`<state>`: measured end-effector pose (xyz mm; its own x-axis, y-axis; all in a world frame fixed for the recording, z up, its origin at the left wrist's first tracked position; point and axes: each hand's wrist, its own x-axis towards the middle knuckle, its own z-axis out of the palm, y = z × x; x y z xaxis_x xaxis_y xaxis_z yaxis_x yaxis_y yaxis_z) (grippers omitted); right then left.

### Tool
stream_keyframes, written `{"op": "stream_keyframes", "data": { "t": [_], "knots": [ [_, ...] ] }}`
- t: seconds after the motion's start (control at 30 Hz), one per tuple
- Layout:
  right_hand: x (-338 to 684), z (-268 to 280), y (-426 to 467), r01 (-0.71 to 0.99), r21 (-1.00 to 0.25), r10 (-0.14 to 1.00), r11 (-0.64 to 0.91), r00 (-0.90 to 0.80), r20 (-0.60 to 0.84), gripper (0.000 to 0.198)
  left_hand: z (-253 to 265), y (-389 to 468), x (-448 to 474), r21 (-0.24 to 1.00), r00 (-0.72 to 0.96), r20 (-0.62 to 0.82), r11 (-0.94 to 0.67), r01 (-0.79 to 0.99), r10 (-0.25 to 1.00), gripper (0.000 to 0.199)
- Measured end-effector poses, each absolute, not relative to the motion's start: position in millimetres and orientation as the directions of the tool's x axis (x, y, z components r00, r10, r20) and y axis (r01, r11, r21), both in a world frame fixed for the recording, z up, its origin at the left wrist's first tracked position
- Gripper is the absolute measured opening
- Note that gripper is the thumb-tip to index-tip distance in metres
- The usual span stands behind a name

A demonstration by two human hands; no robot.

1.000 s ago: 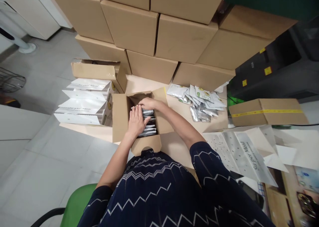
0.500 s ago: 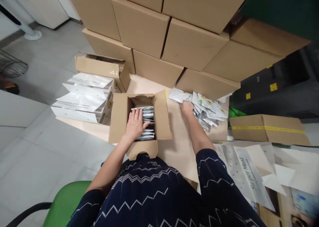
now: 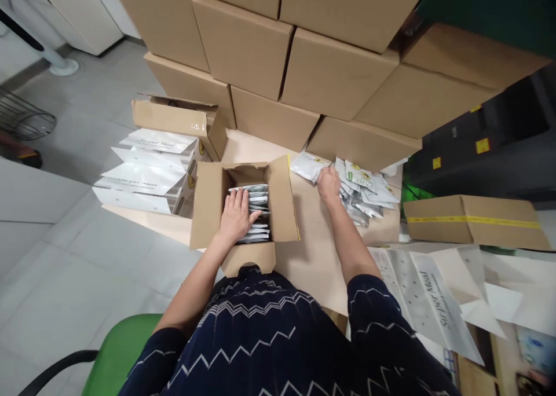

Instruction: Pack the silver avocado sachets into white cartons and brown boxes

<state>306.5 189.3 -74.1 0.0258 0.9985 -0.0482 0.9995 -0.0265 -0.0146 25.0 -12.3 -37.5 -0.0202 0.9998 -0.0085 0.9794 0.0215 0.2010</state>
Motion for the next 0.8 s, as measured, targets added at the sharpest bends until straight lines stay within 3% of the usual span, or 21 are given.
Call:
{"op": "stream_keyframes", "data": {
  "t": [0.1,0.27,0.4,0.6,0.8],
  "knots": [
    [309.1,-87.0,185.7,0.997,-0.023,0.984,0.072,-0.075,-0.163,0.043,-36.8,-12.2,25.4,0.197,-0.023,-0.01,0.024,0.98,1.0,0.078],
    [308.0,-112.2,195.2,0.997,0.045,0.972,0.069,-0.057,-0.228,0.074,-40.4,-13.5,25.0,0.19,-0.022,0.013,0.019,0.982,1.0,0.078],
    [304.2,-125.2,207.3,0.993,0.092,0.969,0.068,-0.044,-0.241,0.057,-44.3,-14.5,23.9,0.193,-0.03,0.021,0.025,0.981,0.999,0.073],
    [301.3,-125.6,194.4,0.971,0.078,0.962,0.226,-0.21,-0.173,0.044,-43.6,-14.7,23.4,0.198,-0.027,0.013,0.024,0.98,1.0,0.073],
    [300.3,-117.6,179.8,0.995,0.072,0.982,0.069,-0.055,-0.182,0.041,-42.3,-14.4,24.3,0.187,-0.013,0.015,0.01,0.982,1.0,0.079]
  ]
}}
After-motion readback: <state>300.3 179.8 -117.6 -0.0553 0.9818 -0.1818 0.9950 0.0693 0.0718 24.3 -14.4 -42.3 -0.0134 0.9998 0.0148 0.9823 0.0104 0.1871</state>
